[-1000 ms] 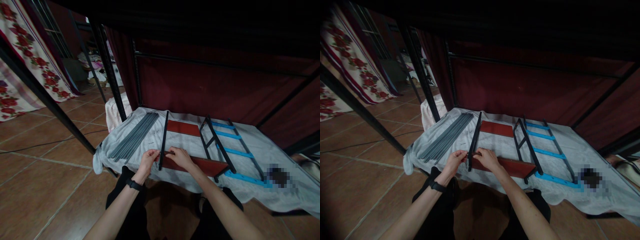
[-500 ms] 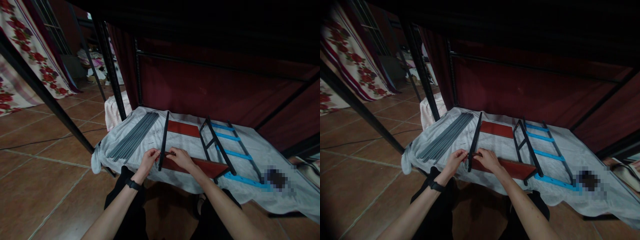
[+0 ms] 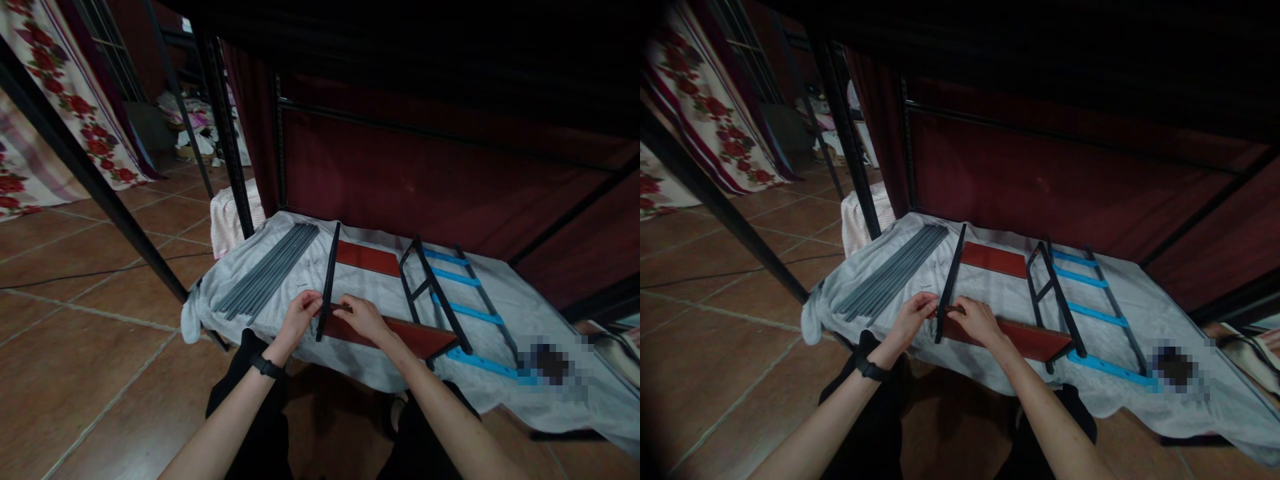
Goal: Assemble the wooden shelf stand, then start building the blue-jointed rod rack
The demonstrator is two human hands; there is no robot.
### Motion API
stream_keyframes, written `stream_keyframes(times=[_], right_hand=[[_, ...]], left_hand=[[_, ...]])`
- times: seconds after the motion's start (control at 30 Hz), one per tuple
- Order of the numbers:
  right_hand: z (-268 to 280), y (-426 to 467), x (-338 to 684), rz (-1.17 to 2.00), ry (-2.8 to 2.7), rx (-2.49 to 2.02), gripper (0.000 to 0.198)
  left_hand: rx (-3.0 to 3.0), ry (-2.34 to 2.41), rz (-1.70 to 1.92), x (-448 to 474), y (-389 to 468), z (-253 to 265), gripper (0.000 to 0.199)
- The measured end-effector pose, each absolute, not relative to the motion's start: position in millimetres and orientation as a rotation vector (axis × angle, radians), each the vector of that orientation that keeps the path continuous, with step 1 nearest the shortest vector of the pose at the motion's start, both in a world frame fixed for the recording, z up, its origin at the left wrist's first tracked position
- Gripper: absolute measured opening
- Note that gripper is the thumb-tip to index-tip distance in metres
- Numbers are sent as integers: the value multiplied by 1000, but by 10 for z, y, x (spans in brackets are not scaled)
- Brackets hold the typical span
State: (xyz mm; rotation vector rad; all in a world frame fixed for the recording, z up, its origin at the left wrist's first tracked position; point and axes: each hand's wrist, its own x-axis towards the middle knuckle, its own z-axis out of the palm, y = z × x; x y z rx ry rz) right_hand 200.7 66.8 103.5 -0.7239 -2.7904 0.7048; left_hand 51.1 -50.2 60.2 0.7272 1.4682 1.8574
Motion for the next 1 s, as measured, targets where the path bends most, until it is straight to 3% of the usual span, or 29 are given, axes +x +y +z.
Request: stream_keyframes(times=[1.0], right_hand=[[1061,625,2030,646,-2813,-737,16]], left_hand=[[793,1524,1760,539,-571,509,36]])
